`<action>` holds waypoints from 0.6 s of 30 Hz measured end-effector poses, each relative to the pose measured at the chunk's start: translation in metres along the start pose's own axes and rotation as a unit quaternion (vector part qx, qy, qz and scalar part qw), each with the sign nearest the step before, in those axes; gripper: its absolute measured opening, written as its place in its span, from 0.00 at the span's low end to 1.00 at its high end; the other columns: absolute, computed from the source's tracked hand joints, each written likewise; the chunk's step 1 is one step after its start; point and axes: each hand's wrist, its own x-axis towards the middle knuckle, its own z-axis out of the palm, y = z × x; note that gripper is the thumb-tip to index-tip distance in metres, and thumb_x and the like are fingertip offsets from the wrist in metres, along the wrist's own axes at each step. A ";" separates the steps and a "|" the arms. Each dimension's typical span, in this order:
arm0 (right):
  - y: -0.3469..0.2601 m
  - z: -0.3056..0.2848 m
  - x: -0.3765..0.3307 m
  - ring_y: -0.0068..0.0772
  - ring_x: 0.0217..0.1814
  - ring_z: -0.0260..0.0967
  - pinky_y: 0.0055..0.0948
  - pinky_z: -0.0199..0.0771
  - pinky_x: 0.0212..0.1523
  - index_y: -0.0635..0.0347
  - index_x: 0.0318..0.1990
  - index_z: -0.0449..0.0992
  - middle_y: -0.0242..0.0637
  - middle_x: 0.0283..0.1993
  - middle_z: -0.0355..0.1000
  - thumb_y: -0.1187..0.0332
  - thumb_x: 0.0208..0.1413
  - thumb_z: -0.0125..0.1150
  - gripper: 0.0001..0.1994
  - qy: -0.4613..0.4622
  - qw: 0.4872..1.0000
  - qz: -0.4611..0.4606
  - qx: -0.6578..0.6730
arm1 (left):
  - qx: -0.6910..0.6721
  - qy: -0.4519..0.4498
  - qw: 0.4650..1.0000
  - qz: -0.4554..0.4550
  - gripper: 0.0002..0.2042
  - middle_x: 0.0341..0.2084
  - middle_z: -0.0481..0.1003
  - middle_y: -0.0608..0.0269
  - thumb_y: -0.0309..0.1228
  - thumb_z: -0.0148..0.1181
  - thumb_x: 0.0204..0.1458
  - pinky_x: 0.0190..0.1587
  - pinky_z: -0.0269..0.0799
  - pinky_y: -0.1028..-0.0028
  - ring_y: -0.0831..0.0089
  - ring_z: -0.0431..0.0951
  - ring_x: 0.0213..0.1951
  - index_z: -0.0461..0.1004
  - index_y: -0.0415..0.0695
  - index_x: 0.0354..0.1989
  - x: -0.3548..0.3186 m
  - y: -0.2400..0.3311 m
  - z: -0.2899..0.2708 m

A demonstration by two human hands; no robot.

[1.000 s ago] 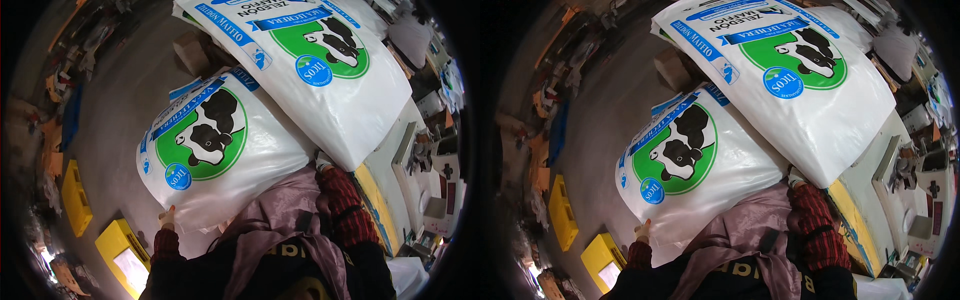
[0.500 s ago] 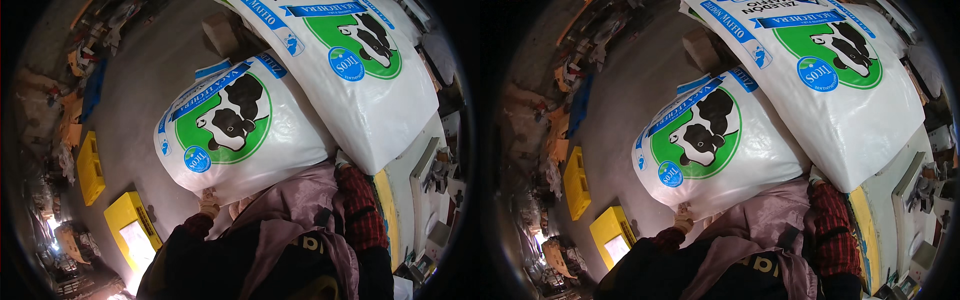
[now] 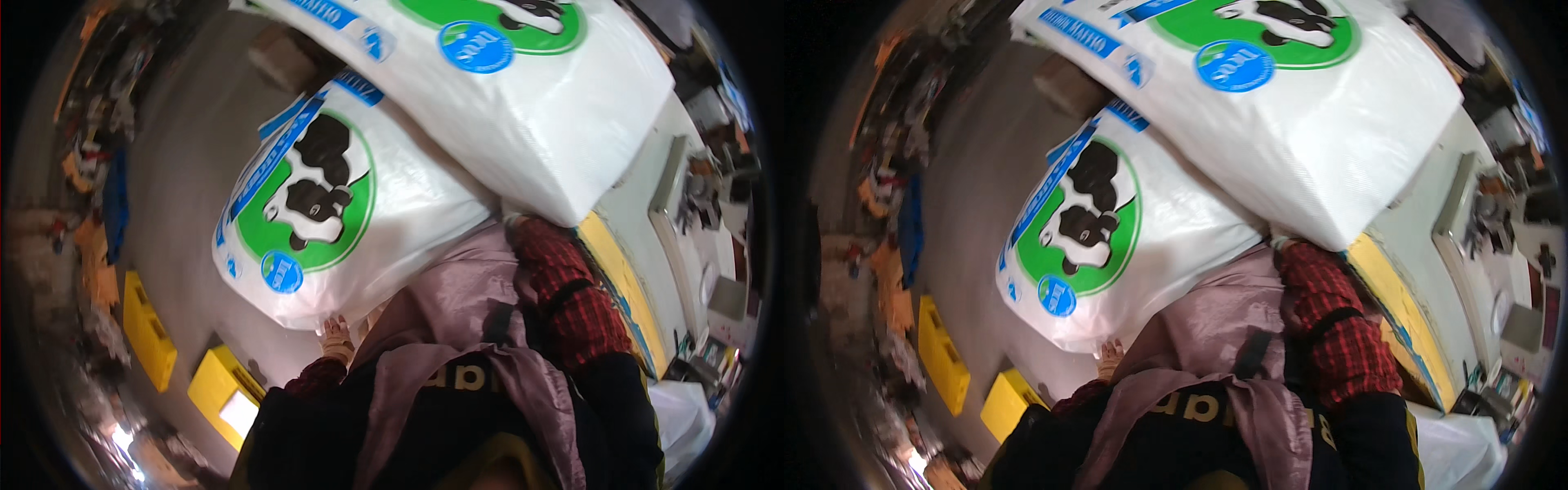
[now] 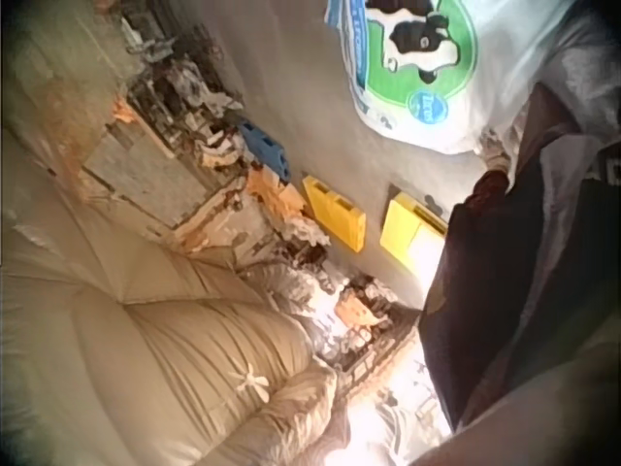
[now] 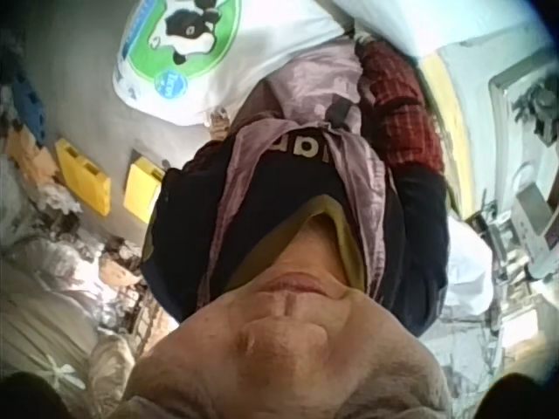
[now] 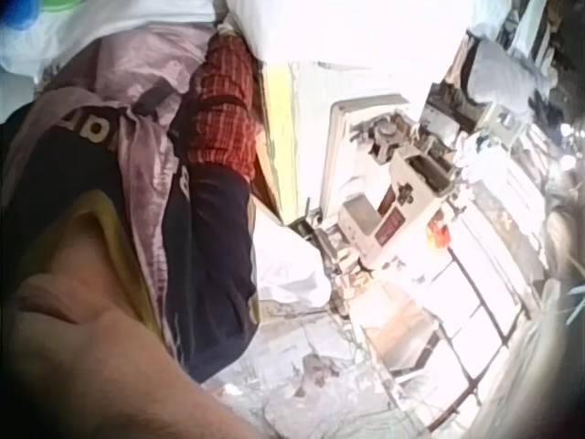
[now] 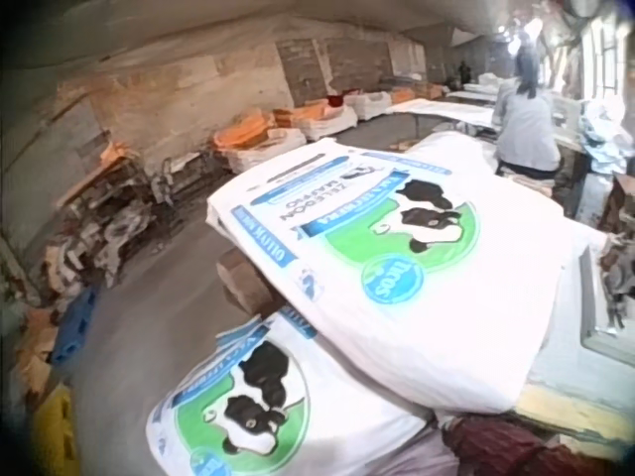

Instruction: Sewing the edges of large plastic printed bags using an industrial sewing machine.

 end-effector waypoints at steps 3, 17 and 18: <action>-0.028 -0.014 -0.002 0.47 0.57 0.60 0.41 0.57 0.58 0.55 0.48 0.70 0.42 0.54 0.65 0.55 0.54 0.43 0.20 -0.044 0.998 -0.016 0.050 | -0.052 -0.083 0.995 0.016 0.32 0.58 0.56 0.49 0.39 0.46 0.49 0.60 0.53 0.58 0.52 0.51 0.62 0.45 0.46 0.64 0.059 -0.033 0.027; 0.008 -0.085 -0.114 0.47 0.49 0.68 0.40 0.66 0.49 0.46 0.49 0.69 0.43 0.47 0.70 0.43 0.50 0.36 0.26 -0.214 0.967 0.094 0.101 | -0.206 0.559 0.596 0.538 0.15 0.28 0.73 0.51 0.29 0.61 0.43 0.35 0.69 0.63 0.58 0.72 0.31 0.69 0.37 0.39 -0.067 0.357 -0.513; -0.009 -0.144 -0.133 0.52 0.48 0.67 0.44 0.69 0.44 0.54 0.48 0.68 0.46 0.46 0.70 0.51 0.51 0.44 0.22 -0.233 0.966 -0.016 0.109 | -0.201 0.566 0.599 0.529 0.15 0.28 0.73 0.51 0.29 0.61 0.43 0.35 0.69 0.63 0.58 0.72 0.31 0.69 0.37 0.39 -0.059 0.368 -0.519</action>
